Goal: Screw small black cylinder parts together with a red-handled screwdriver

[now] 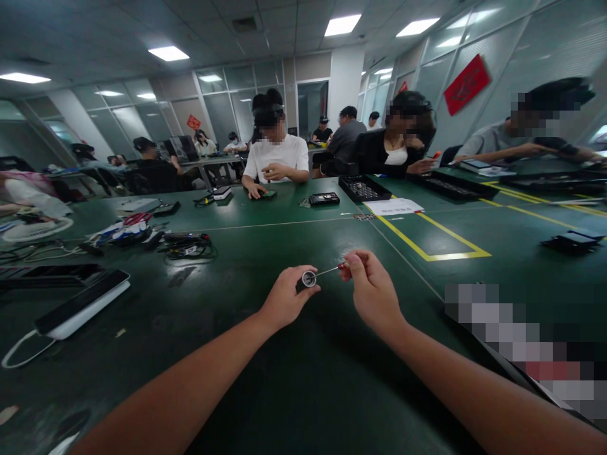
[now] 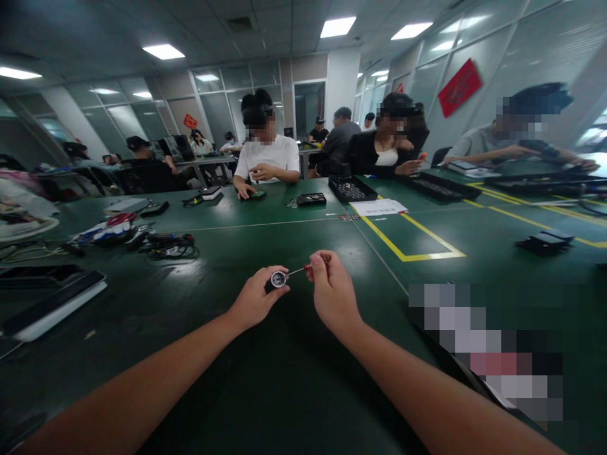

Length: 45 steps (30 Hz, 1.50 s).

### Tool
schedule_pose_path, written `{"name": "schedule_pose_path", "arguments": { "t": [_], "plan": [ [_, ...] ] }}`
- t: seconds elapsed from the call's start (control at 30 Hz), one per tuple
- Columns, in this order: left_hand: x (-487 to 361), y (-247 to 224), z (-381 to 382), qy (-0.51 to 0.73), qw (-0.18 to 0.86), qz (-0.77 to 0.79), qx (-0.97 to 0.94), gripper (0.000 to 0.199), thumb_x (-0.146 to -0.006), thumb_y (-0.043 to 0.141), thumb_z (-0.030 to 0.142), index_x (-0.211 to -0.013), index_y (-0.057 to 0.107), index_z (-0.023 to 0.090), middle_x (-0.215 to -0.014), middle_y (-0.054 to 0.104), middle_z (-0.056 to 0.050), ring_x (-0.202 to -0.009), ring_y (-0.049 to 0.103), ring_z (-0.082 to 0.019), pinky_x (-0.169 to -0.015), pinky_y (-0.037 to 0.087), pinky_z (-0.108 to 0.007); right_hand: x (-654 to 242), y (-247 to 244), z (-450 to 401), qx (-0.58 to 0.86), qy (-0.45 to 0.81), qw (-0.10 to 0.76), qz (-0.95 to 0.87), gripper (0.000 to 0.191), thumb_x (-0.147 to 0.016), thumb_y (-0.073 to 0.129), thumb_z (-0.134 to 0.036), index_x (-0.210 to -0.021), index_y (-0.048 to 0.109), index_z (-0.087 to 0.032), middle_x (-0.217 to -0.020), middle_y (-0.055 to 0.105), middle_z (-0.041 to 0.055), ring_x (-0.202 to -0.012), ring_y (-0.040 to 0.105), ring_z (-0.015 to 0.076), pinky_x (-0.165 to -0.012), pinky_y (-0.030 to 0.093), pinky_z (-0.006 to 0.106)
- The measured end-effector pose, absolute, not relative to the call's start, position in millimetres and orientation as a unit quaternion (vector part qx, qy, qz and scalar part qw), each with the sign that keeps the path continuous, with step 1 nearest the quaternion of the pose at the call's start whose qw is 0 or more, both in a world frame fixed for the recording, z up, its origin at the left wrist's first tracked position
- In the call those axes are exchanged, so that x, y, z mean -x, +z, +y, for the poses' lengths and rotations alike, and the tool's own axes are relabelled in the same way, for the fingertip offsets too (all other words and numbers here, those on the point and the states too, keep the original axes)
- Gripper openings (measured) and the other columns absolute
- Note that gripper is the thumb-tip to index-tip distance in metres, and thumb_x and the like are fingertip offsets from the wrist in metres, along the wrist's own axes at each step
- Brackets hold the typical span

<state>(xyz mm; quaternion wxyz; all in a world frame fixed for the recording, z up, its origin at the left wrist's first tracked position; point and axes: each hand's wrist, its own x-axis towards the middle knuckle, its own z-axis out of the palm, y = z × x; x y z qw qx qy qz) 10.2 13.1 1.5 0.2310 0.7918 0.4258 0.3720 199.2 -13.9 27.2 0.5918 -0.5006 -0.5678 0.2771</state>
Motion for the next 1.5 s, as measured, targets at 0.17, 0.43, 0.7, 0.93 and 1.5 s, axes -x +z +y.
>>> {"name": "schedule_pose_path", "arguments": {
  "t": [0.17,0.43,0.7,0.93,1.5],
  "plan": [
    [-10.6,-0.3,14.5,0.378,0.227,0.431,-0.787,0.031,-0.086,0.072,0.020,-0.116,0.063,0.023,-0.113,0.067,-0.004,-0.106,0.061,-0.024,-0.098,0.045,-0.039,-199.9,25.0,-17.2,0.475,0.253,0.568,-0.623,0.025,-0.100,0.046,-0.043,-0.100,0.058,-0.022,-0.082,0.065,0.0024,-0.077,0.063,0.0190,-0.074,0.049,0.034],
    [-8.2,-4.5,17.7,0.396,0.205,0.442,-0.778,0.029,-0.085,0.074,0.023,-0.112,0.066,0.024,-0.110,0.069,-0.003,-0.103,0.062,-0.023,-0.095,0.046,-0.039,-201.5,26.9,-23.4,0.439,0.267,0.516,-0.686,0.028,-0.101,0.044,-0.046,-0.098,0.062,-0.024,-0.069,0.059,-0.0020,-0.062,0.058,0.0158,-0.061,0.044,0.029],
    [-8.4,-2.3,16.4,0.388,0.210,0.441,-0.782,0.028,-0.084,0.075,0.020,-0.110,0.066,0.024,-0.109,0.069,-0.002,-0.103,0.061,-0.023,-0.094,0.046,-0.039,-200.2,31.7,-22.0,0.505,0.193,0.509,-0.670,0.033,-0.100,0.045,-0.045,-0.097,0.068,-0.022,-0.075,0.066,0.0010,-0.065,0.061,0.0172,-0.060,0.042,0.029],
    [-9.0,-1.2,17.8,0.392,0.211,0.452,-0.773,0.031,-0.082,0.076,0.016,-0.111,0.066,0.024,-0.109,0.069,-0.003,-0.104,0.062,-0.023,-0.094,0.046,-0.039,-201.4,28.4,-20.7,0.510,0.203,0.488,-0.679,0.019,-0.097,0.044,-0.030,-0.102,0.060,-0.022,-0.075,0.064,0.0000,-0.058,0.056,0.0154,-0.055,0.039,0.028],
    [-9.2,0.5,16.0,0.371,0.215,0.467,-0.774,0.030,-0.084,0.074,0.018,-0.112,0.066,0.024,-0.112,0.068,-0.003,-0.107,0.060,-0.024,-0.097,0.046,-0.042,-200.5,27.7,-17.2,0.525,0.209,0.511,-0.648,0.013,-0.097,0.044,-0.035,-0.099,0.049,-0.023,-0.077,0.060,0.0001,-0.066,0.056,0.0178,-0.061,0.041,0.031]
  ]
}}
